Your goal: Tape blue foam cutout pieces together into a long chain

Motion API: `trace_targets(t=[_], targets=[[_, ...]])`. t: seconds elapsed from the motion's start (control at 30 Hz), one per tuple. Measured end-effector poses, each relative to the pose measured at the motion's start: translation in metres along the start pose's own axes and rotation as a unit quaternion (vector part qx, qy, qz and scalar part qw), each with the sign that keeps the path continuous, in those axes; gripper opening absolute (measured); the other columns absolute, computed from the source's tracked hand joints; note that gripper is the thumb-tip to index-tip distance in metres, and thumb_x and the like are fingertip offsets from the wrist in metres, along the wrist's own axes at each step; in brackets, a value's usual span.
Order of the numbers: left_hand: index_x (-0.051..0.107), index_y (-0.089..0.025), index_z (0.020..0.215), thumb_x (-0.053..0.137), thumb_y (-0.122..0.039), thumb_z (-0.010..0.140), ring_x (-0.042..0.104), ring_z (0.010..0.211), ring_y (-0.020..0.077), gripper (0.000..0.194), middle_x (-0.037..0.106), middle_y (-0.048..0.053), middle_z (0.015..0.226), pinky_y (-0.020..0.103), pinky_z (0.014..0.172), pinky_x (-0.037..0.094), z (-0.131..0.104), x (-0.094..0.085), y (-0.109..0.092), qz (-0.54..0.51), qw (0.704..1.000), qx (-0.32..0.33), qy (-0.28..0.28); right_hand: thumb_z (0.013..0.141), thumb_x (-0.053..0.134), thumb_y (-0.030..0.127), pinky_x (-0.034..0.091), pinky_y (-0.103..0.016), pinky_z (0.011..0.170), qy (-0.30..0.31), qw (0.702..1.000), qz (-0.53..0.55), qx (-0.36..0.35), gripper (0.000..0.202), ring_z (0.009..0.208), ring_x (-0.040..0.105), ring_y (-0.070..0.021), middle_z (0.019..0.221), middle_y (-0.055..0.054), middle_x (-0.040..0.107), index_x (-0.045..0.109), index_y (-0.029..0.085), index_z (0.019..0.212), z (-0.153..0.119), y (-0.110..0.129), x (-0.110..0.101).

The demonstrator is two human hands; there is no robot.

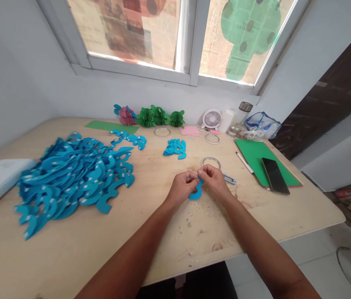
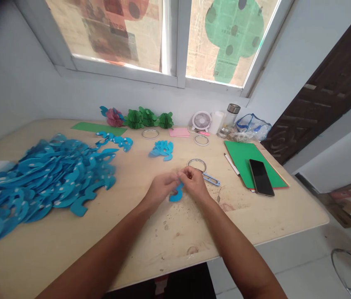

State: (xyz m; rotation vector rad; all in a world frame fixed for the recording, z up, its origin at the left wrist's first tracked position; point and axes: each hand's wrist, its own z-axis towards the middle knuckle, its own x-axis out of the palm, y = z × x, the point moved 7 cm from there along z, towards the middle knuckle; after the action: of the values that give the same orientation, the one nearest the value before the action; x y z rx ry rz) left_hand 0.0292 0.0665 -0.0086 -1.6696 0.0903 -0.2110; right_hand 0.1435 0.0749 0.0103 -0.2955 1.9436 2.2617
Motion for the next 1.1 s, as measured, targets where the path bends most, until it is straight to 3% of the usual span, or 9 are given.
trace_targets(t=[0.13, 0.37, 0.53, 0.67, 0.77, 0.9, 1.1], targets=[[0.06, -0.013, 0.069, 0.058, -0.026, 0.062, 0.049, 0.046, 0.0086, 0.014, 0.054, -0.001, 0.055, 0.018, 0.041, 0.038, -0.002, 0.003, -0.004, 0.021, 0.999, 0.009, 0.03, 0.073, 0.056, 0.037, 0.033, -0.022, 0.051, -0.007, 1.0, -0.014, -0.01, 0.02, 0.053, 0.041, -0.0098, 0.058, 0.003, 0.047, 0.052, 0.018, 0.066, 0.0, -0.002, -0.001], [0.053, -0.016, 0.056, 0.057, -0.028, 0.061, 0.039, 0.042, 0.0068, 0.013, 0.045, -0.004, 0.046, 0.018, 0.039, 0.029, -0.001, 0.007, -0.003, 0.06, 0.995, 0.01, 0.075, 0.077, 0.051, 0.04, 0.033, -0.022, 0.05, -0.014, 0.999, -0.023, -0.023, 0.027, 0.052, 0.041, -0.0101, 0.053, 0.004, 0.044, 0.05, 0.018, 0.061, 0.003, -0.003, -0.004], [0.053, -0.015, 0.059, 0.058, -0.027, 0.058, 0.041, 0.043, 0.0071, 0.013, 0.046, -0.005, 0.048, 0.019, 0.042, 0.031, 0.001, -0.001, 0.0, 0.002, 1.0, -0.004, 0.019, 0.081, 0.045, 0.039, 0.038, -0.025, 0.059, -0.081, 0.989, -0.114, -0.047, 0.026, 0.063, 0.05, -0.0142, 0.064, 0.0, 0.055, 0.055, 0.019, 0.068, 0.007, -0.003, -0.033], [0.058, -0.014, 0.078, 0.058, -0.024, 0.057, 0.048, 0.047, 0.0092, 0.022, 0.053, -0.003, 0.053, 0.019, 0.044, 0.033, 0.005, -0.017, 0.004, -0.028, 0.998, 0.003, -0.064, 0.079, 0.048, 0.032, 0.037, -0.028, 0.065, -0.127, 0.942, -0.311, -0.027, 0.016, 0.069, 0.052, -0.0158, 0.077, -0.002, 0.061, 0.058, 0.02, 0.077, 0.008, -0.007, -0.062], [0.054, -0.016, 0.093, 0.057, -0.021, 0.057, 0.051, 0.048, 0.0099, 0.036, 0.057, -0.003, 0.056, 0.019, 0.046, 0.035, 0.007, -0.029, 0.006, -0.038, 0.992, 0.008, -0.118, 0.074, 0.056, 0.029, 0.036, -0.03, 0.071, -0.106, 0.899, -0.425, -0.017, 0.015, 0.08, 0.052, -0.0193, 0.085, -0.006, 0.062, 0.06, 0.02, 0.085, 0.008, -0.01, -0.069], [0.049, -0.019, 0.09, 0.054, -0.018, 0.058, 0.054, 0.051, 0.0099, 0.032, 0.057, -0.005, 0.056, 0.018, 0.047, 0.036, 0.006, -0.04, 0.004, -0.039, 0.984, 0.023, -0.172, 0.07, 0.06, 0.026, 0.034, -0.031, 0.07, -0.063, 0.862, -0.502, 0.019, 0.02, 0.085, 0.051, -0.0224, 0.089, -0.009, 0.062, 0.062, 0.02, 0.089, 0.006, -0.018, -0.071], [0.048, -0.02, 0.076, 0.052, -0.019, 0.06, 0.055, 0.053, 0.011, 0.016, 0.054, -0.005, 0.054, 0.017, 0.046, 0.034, 0.005, -0.033, 0.0, -0.037, 0.988, 0.048, -0.142, 0.071, 0.057, 0.027, 0.033, -0.03, 0.067, -0.037, 0.853, -0.518, 0.056, 0.02, 0.086, 0.053, -0.0224, 0.089, -0.009, 0.063, 0.06, 0.02, 0.09, 0.006, -0.024, -0.074]])
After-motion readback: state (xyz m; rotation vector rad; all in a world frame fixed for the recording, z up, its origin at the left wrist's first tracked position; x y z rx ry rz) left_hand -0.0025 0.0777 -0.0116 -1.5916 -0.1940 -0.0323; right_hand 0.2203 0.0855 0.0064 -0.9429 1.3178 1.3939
